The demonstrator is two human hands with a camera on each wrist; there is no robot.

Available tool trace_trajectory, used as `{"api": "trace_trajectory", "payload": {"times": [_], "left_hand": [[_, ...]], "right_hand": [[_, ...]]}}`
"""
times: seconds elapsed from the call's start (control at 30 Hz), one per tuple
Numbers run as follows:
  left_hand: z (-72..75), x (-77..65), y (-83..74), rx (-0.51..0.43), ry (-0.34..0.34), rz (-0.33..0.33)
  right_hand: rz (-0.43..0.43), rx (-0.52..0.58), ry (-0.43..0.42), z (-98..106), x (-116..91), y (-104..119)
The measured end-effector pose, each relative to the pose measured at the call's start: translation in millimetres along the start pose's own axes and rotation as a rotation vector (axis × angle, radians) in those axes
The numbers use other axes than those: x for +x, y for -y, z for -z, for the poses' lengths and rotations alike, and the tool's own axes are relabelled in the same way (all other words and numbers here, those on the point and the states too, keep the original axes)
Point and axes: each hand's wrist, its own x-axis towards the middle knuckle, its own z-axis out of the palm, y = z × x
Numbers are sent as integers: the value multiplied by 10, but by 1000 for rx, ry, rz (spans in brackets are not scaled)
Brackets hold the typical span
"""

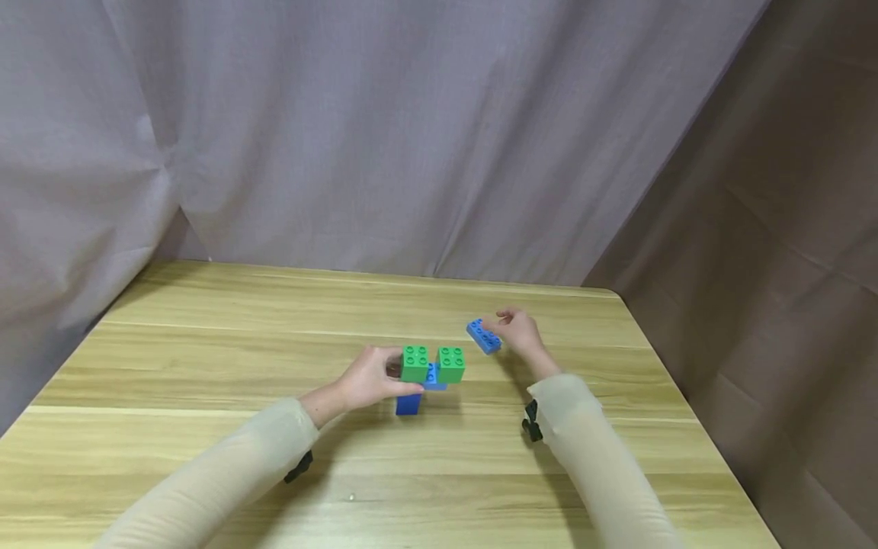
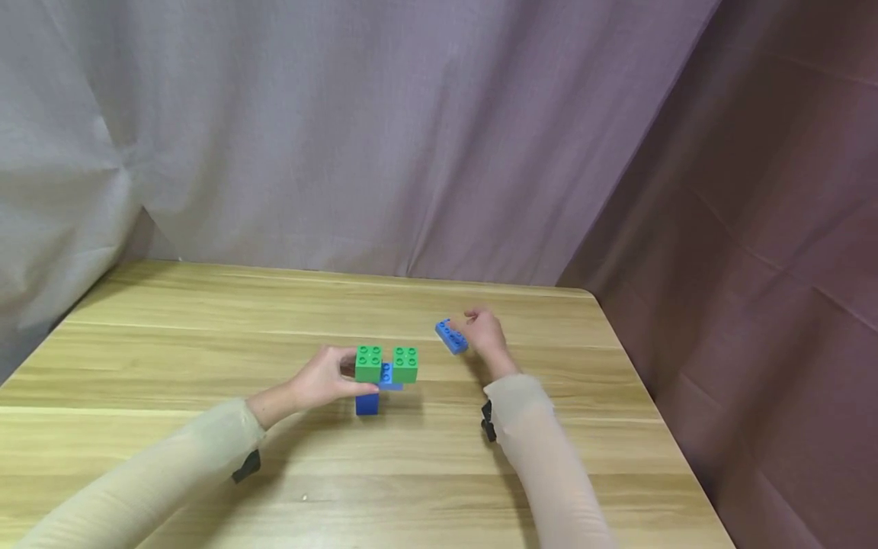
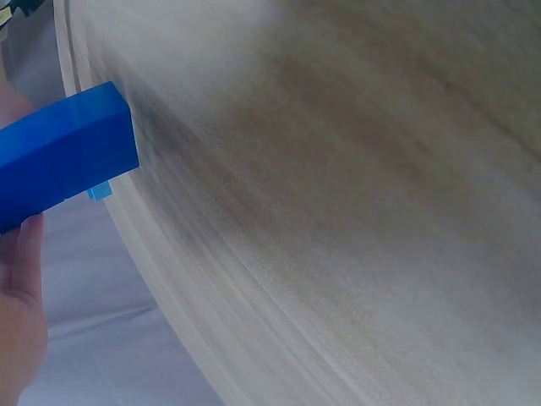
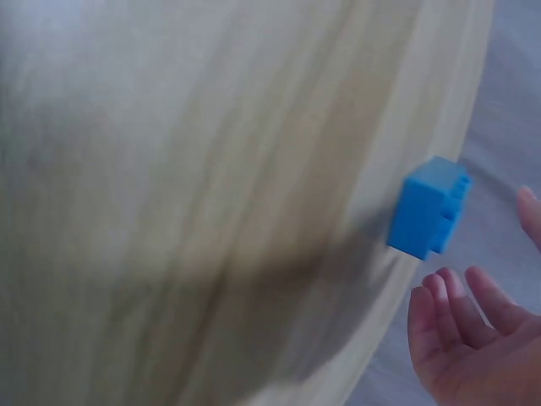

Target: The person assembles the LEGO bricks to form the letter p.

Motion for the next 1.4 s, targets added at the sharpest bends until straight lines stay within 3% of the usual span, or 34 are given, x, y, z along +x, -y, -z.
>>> {"api": "trace_trajectory", "payload": {"times": [0.23, 0.37, 0.5, 1.07, 1.4], "left_hand": [[-26, 2, -4, -11, 5, -2], [-44, 8, -14, -14, 2, -7], [-55, 9, -21, -22, -2, -8], [-67, 12, 1, -44, 9, 41], [-82, 14, 20, -36, 4, 13]], "right_hand": [[-17, -95, 52, -116, -9, -102], [-19, -193, 39, -148, -18, -122], [-5, -225, 34, -165, -23, -127], [3, 53, 11, -74, -68, -62], [51, 100, 11, 27, -149, 83]]}}
